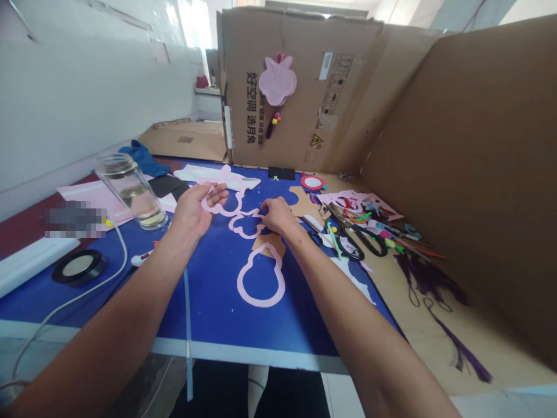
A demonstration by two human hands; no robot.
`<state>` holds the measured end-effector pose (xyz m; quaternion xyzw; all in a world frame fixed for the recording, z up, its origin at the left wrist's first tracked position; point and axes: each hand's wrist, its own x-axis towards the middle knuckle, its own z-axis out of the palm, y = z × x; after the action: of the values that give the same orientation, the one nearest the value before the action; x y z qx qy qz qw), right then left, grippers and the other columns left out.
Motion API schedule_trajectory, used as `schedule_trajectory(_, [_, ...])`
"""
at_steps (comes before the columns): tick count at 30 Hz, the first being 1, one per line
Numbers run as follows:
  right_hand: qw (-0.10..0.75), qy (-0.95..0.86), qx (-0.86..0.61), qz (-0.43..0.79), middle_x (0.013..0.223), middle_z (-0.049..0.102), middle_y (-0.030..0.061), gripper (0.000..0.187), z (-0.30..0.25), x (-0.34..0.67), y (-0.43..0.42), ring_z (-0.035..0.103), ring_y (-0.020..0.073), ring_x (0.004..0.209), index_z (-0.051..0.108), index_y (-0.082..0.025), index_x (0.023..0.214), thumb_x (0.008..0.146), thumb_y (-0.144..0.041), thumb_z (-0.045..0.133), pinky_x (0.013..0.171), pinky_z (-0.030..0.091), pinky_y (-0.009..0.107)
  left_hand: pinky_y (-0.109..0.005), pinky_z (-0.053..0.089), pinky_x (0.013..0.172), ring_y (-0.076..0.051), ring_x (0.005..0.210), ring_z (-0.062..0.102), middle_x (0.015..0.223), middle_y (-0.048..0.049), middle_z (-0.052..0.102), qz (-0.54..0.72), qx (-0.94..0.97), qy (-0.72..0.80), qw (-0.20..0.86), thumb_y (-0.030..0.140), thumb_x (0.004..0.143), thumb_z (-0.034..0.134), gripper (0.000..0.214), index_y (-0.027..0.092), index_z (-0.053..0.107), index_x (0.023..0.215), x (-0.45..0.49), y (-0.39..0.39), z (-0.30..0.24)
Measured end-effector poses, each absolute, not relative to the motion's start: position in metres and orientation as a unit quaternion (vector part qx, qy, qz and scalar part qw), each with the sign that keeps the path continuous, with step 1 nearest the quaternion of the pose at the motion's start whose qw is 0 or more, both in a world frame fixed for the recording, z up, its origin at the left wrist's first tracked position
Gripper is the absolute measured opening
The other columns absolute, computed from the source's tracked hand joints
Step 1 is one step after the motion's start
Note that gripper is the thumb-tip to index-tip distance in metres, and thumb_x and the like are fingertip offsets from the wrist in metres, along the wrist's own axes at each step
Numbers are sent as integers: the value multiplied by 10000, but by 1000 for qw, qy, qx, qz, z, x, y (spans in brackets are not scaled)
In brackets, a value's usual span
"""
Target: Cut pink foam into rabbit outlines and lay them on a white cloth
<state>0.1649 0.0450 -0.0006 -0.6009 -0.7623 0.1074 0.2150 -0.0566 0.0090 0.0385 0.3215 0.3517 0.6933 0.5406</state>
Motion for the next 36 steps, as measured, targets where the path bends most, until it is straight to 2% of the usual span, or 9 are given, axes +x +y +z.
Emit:
schedule_trajectory(7, [159, -759, -620, 118, 1037, 798, 108, 469, 5, 148, 56, 716, 257, 1001, 847, -189, 1110, 695, 17, 771, 883, 549, 294, -305, 594, 747, -186, 741, 769, 909, -116, 814, 694, 308, 354, 546, 223, 880, 747, 111, 153, 666, 908, -57, 11, 37])
schedule_trajectory(11, [161, -743, -633, 149, 1010, 809, 89, 489, 6, 144, 61, 732, 262, 962, 850, -206, 1064, 650, 41, 767, 846, 560, 304, -313, 586, 756, -184, 730, 761, 914, -119, 813, 693, 301, 359, 549, 209, 885, 734, 89, 147, 673, 905, -57, 11, 37])
schedule_trajectory(14, [194, -730, -629, 184, 986, 809, 71, 487, 4, 148, 60, 731, 237, 900, 837, -199, 1048, 625, 29, 757, 765, 552, 284, -303, 576, 739, -185, 739, 762, 917, -124, 812, 692, 300, 362, 547, 197, 888, 717, 72, 138, 676, 899, -59, 11, 37])
schedule_trajectory(20, [310, -667, -610, 294, 765, 723, 0, 479, 13, 177, 46, 630, 145, 655, 793, -190, 1068, 637, -7, 691, 562, 455, 215, -316, 582, 754, -197, 752, 766, 915, -126, 810, 693, 298, 364, 546, 194, 876, 725, 82, 145, 665, 903, -60, 12, 36])
schedule_trajectory(22, [352, -641, -602, 322, 780, 720, 3, 476, 20, 191, 38, 620, 137, 626, 783, -192, 1076, 632, -36, 713, 558, 467, 220, -328, 584, 761, -204, 749, 767, 911, -127, 807, 692, 297, 365, 547, 189, 865, 744, 97, 150, 664, 902, -60, 12, 35])
schedule_trajectory(25, [416, -606, -585, 344, 838, 739, 30, 473, 32, 213, 25, 667, 161, 682, 773, -190, 1084, 621, -92, 753, 609, 532, 248, -327, 584, 748, -207, 751, 768, 914, -131, 809, 692, 293, 372, 545, 191, 874, 736, 79, 150, 672, 896, -60, 12, 35])
schedule_trajectory(27, [446, -600, -576, 331, 871, 751, 45, 464, 41, 226, 16, 678, 171, 718, 774, -187, 1095, 634, -136, 757, 613, 531, 253, -321, 587, 744, -204, 756, 770, 920, -134, 814, 694, 291, 374, 542, 191, 881, 720, 62, 146, 678, 887, -60, 11, 36])
schedule_trajectory(30, [454, -599, -581, 313, 894, 767, 54, 491, 53, 240, 5, 689, 186, 753, 786, -193, 1122, 637, -144, 723, 619, 531, 260, -317, 595, 747, -200, 759, 773, 920, -132, 819, 693, 292, 376, 541, 192, 880, 713, 61, 139, 684, 878, -59, 9, 37])
schedule_trajectory(36, [469, -585, -578, 322, 899, 767, 49, 483, 65, 252, -12, 708, 208, 746, 781, -226, 1124, 646, -158, 781, 614, 550, 296, -305, 603, 706, -198, 737, 776, 919, -144, 818, 689, 284, 389, 542, 172, 891, 694, 54, 136, 679, 854, -58, 8, 39])
